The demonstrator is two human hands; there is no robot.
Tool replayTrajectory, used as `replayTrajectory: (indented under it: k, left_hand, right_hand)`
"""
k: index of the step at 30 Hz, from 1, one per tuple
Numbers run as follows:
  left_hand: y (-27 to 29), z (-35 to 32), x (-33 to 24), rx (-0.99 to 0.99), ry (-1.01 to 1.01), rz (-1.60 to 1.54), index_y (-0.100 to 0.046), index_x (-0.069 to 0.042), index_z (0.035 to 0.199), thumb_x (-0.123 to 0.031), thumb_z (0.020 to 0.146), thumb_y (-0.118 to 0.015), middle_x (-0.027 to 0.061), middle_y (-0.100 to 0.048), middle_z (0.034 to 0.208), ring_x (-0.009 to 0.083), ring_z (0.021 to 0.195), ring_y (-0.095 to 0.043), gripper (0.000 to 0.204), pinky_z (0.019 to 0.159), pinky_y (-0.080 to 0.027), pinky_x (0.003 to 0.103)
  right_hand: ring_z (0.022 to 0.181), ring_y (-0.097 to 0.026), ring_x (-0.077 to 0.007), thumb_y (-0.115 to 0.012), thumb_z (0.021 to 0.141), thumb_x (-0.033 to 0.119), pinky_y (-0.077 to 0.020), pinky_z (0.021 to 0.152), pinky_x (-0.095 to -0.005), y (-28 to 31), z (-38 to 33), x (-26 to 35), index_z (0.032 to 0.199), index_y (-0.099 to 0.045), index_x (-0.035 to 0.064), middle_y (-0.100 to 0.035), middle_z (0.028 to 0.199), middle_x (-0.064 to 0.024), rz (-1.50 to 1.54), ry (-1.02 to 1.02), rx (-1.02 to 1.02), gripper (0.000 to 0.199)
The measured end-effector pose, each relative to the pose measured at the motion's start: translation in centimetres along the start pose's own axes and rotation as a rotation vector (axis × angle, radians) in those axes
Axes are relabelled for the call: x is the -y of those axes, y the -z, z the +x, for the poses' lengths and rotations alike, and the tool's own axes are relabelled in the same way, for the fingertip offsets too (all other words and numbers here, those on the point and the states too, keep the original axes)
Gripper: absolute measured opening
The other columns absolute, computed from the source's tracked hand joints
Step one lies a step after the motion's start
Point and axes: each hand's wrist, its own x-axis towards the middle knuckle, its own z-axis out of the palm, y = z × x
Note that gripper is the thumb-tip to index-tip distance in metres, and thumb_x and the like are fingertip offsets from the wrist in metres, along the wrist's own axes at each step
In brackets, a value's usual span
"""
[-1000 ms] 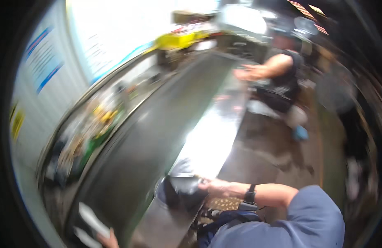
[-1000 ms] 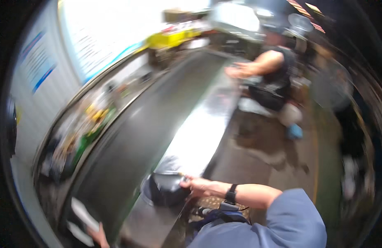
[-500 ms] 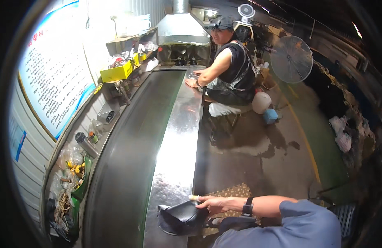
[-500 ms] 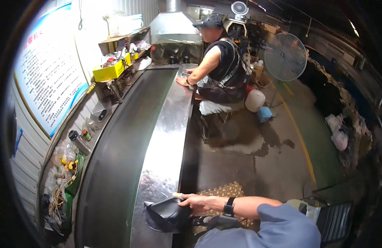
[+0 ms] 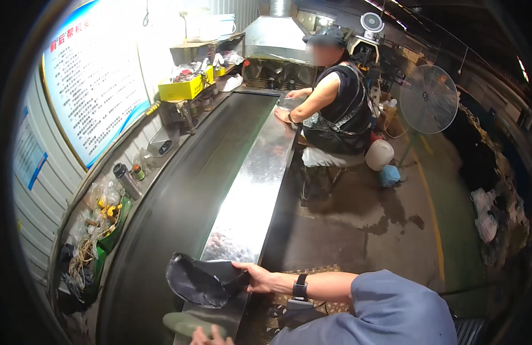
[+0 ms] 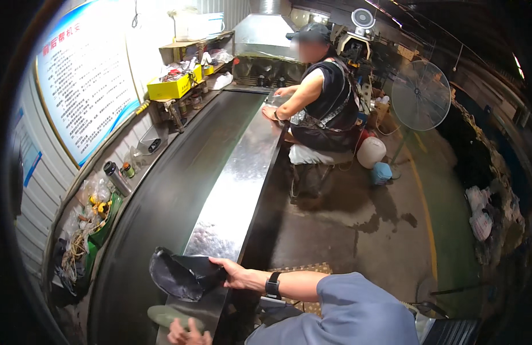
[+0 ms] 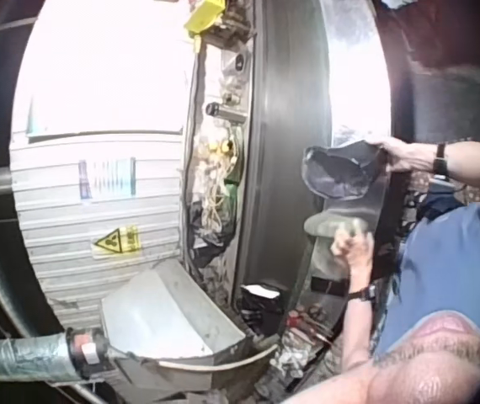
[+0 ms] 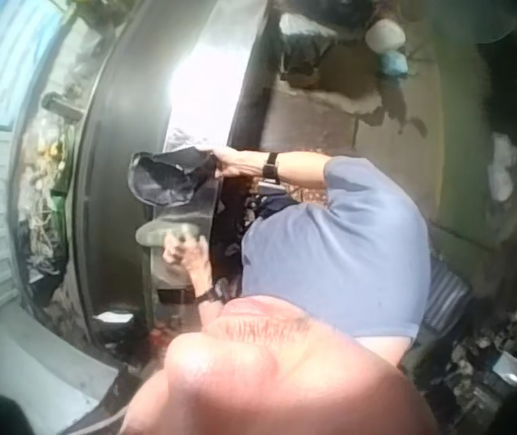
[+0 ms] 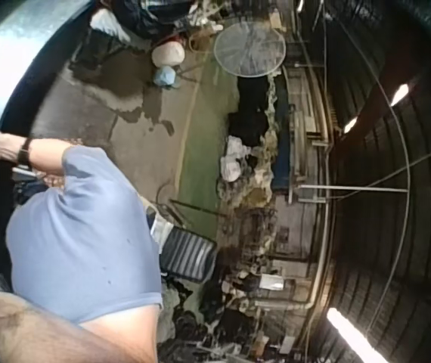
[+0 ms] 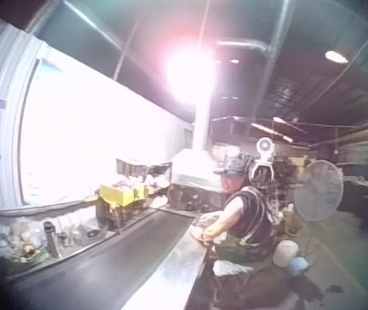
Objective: The recorder is using a machine to shape or last a shoe upper and then applying adhesive or sealant to the sole edge on a conveyor belt.
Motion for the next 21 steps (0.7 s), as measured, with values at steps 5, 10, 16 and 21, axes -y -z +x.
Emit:
replayTrajectory:
  k: [5, 10, 16, 21]
  left_hand:
    - [-3.8, 1.1, -7.0, -0.188, -0.061, -0.198, -0.062, -0.03, 0.122, -0.032, 0.077, -0.072, 0.0089, -0.042, 0.134, 0.0275, 0.127, -0.033, 0.046, 0.107, -0.025, 0.052]
    - [-2.5, 2.4, -7.1, -0.115, -0.119, -0.488, -0.072, -0.025, 0.103, -0.037, 0.077, -0.074, 0.0084, -0.055, 0.119, 0.028, 0.118, -0.039, 0.029, 0.101, -0.028, 0.049]
    - [-0.6, 4.5, -0.8, -0.132, 0.824, -1.587, -0.068, -0.002, 0.087, -0.022, 0.099, -0.056, 0.0095, -0.07, 0.092, 0.0181, 0.086, -0.064, 0.026, 0.08, -0.05, 0.031]
    - [-2.1, 5.0, 8.1, 0.331, 1.335, -2.441, -0.066, 0.0, 0.105, -0.042, 0.094, -0.06, 0.0111, -0.069, 0.096, 0.0228, 0.087, -0.067, 0.044, 0.083, -0.055, 0.038]
  right_hand:
    - [0.063, -0.062, -0.0149, -0.067, 0.091, 0.035, -0.0499, 0.054, -0.0283, -1.2, -2.1, 1.4, 0.091, -0.063, 0.0138, -0.066, 0.078, -0.0013, 0.174, 0.05, -0.035, 0.021]
    - [0.076, -0.064, -0.0155, -0.064, 0.093, 0.033, -0.0531, 0.061, -0.0303, -2.0, -3.7, 3.2, 0.102, -0.063, 0.012, -0.068, 0.092, -0.0024, 0.197, 0.026, 0.034, 0.023]
    - [0.102, -0.064, -0.0182, -0.067, 0.092, 0.032, -0.0535, 0.085, -0.0338, -5.2, -6.9, 3.2, 0.131, -0.055, 0.0021, -0.068, 0.11, -0.0077, -0.259, 0.295, 0.184, 0.051]
    - [0.088, -0.064, -0.0188, -0.08, 0.08, 0.022, -0.0525, 0.079, -0.0328, -5.3, -11.5, 0.0, 0.114, -0.061, -0.0012, -0.065, 0.096, -0.015, -1.36, 0.711, 0.433, 0.045]
